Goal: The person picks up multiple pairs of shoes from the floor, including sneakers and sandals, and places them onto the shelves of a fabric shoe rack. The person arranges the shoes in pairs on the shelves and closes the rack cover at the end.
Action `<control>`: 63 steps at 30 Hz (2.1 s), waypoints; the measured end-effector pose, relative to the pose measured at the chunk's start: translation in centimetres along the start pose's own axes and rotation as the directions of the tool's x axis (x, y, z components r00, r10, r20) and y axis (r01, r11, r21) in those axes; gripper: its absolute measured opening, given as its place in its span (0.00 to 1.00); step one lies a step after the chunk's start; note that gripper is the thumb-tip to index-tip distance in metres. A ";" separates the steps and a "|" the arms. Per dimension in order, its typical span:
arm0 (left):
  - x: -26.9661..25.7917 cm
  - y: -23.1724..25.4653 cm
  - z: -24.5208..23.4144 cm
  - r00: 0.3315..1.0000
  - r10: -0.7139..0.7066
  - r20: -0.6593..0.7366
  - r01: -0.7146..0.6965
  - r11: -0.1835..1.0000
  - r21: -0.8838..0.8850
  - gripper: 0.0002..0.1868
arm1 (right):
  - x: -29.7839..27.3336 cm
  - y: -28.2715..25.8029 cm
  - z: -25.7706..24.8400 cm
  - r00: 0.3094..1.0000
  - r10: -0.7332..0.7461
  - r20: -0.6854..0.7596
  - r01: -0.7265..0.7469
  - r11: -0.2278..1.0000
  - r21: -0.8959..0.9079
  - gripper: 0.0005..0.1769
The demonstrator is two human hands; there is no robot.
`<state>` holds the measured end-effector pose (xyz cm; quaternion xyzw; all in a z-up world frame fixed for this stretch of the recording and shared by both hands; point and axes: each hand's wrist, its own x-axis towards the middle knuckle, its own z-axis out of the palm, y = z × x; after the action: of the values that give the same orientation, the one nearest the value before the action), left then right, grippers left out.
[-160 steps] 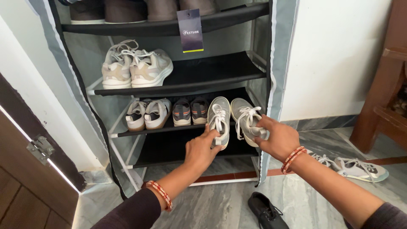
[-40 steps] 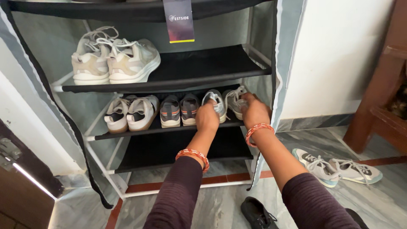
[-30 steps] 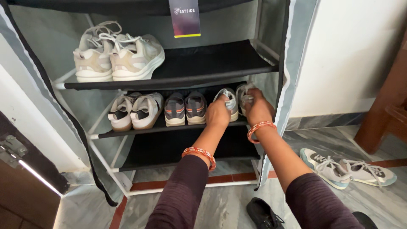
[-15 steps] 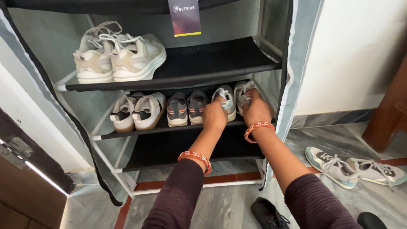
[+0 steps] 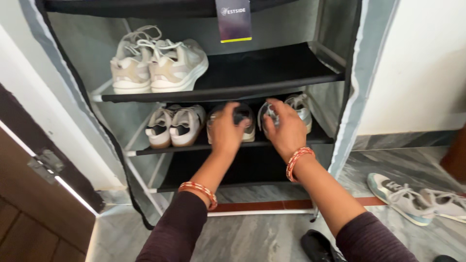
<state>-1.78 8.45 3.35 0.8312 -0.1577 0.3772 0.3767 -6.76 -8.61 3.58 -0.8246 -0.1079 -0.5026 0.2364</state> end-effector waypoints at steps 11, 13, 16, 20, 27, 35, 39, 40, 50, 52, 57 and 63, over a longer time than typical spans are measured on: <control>1.1 -8.2 -2.7 0.905 -0.260 0.336 0.213 0.962 0.170 0.40 | 1.3 -3.8 5.6 0.729 0.408 0.550 -0.341 0.913 -0.225 0.38; 2.0 -9.0 -2.0 0.894 -0.224 0.388 0.159 0.968 0.192 0.42 | 1.4 -3.5 6.1 0.760 0.387 0.522 -0.334 0.922 -0.196 0.36; 2.1 -9.5 -1.1 0.921 -0.165 0.354 0.117 0.981 0.154 0.48 | 0.7 -3.8 6.6 0.782 0.414 0.466 -0.363 0.910 -0.199 0.33; 1.9 -8.9 -1.0 0.907 -0.204 0.368 0.144 0.972 0.184 0.42 | 0.3 -3.8 6.7 0.824 0.400 0.401 -0.347 0.916 -0.201 0.30; 1.8 -8.8 -0.4 0.921 -0.255 0.293 0.189 0.953 0.235 0.40 | 0.2 -2.6 7.4 0.825 0.361 0.434 -0.312 0.932 -0.184 0.29; 1.4 -8.8 0.6 0.899 -0.324 0.293 0.239 0.926 0.292 0.43 | -0.5 -2.6 7.6 0.838 0.364 0.405 -0.307 0.930 -0.201 0.34; 1.3 -7.0 -0.9 0.882 -0.366 0.296 0.269 0.908 0.321 0.51 | -0.9 -3.0 6.9 0.882 0.315 0.352 -0.291 0.949 -0.121 0.41; 1.2 -6.3 -1.6 0.878 -0.374 0.300 0.272 0.904 0.329 0.54 | -1.2 -3.2 6.5 0.902 0.282 0.325 -0.271 0.959 -0.080 0.41; -1.5 2.3 -5.6 0.970 0.244 -0.003 -0.244 0.967 0.068 0.35 | -2.8 -2.9 -5.1 0.990 -0.118 0.075 0.104 0.980 0.169 0.26; -2.5 4.3 -5.2 0.915 0.402 -0.019 -0.402 0.916 0.019 0.31 | -3.3 -1.8 -8.3 0.975 -0.212 0.069 0.202 0.971 0.126 0.22; -5.1 9.1 -2.2 0.790 0.609 0.067 -0.595 0.789 -0.150 0.25 | -4.9 2.8 -15.7 0.955 -0.256 0.152 0.262 0.965 -0.023 0.17; -8.5 14.5 4.2 0.683 0.713 0.158 -0.659 0.695 -0.288 0.24 | -7.8 8.7 -23.3 0.951 -0.121 0.285 0.183 0.962 -0.204 0.19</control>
<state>-13.27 -4.52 2.58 0.7078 -0.5450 0.3612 0.2675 -24.97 -27.24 3.16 -0.8961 -0.1442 -0.4113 0.0837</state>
